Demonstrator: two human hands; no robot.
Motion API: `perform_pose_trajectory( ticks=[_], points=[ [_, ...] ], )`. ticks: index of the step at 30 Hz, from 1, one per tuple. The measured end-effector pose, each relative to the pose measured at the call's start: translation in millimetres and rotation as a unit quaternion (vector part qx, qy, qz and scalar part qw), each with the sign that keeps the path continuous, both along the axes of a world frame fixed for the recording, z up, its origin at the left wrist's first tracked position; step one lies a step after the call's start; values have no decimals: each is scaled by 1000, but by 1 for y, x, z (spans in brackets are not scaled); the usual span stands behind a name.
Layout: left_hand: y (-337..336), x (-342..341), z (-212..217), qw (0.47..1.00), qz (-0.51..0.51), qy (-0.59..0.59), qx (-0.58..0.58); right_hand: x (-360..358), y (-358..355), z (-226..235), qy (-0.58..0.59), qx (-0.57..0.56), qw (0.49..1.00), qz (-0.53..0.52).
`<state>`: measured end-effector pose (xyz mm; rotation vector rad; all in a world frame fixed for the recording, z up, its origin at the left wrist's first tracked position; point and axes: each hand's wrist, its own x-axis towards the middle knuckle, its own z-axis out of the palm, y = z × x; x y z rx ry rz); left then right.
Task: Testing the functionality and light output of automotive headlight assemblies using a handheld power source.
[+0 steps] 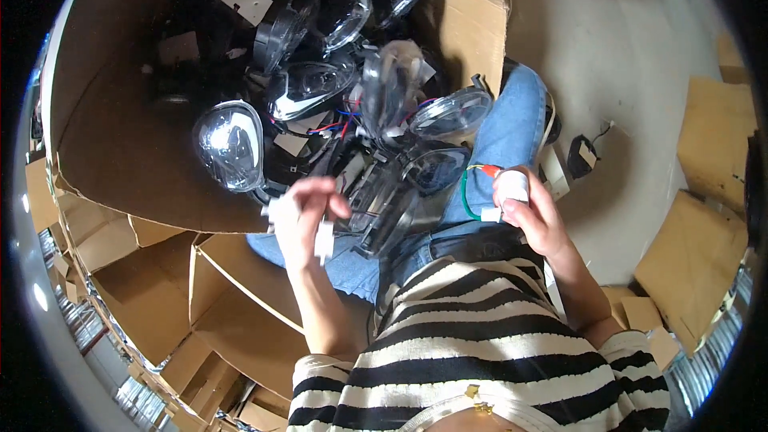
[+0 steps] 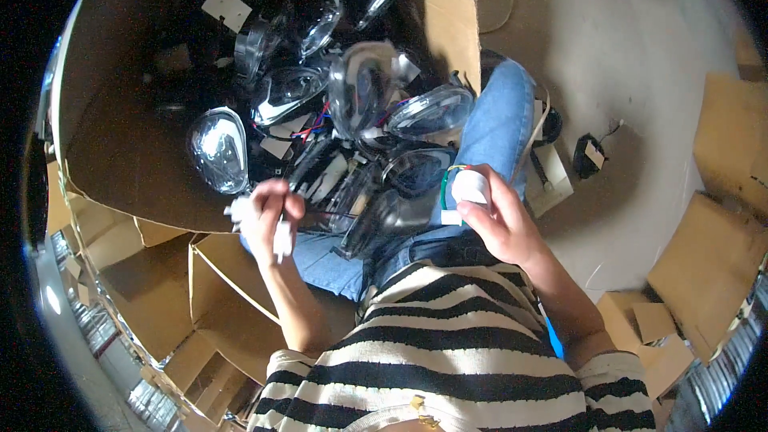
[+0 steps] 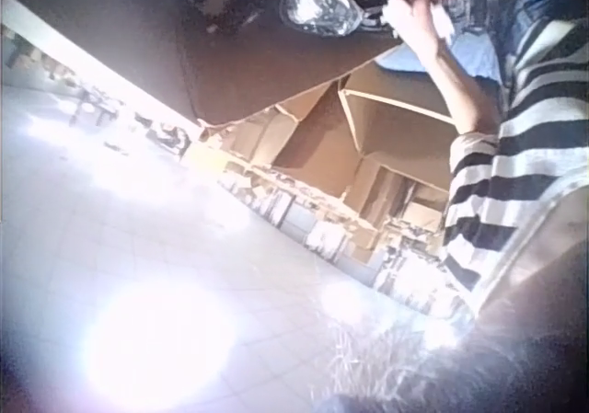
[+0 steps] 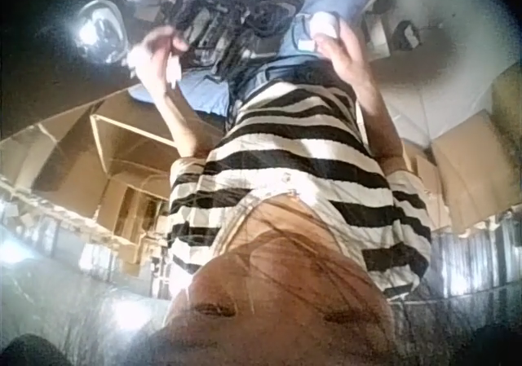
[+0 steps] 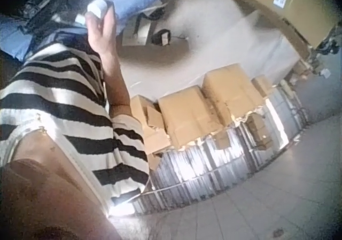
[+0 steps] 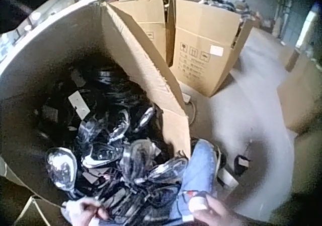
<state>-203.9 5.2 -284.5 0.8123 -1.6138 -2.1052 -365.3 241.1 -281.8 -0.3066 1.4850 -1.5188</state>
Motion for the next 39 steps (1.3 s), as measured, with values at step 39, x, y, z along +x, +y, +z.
perform_pose_trajectory(
  ticks=[39],
  points=[
    [69, 36, -29, 869, 42, -93, -485, 49, -48, 20, -240, -58, 968, 37]
  ],
)
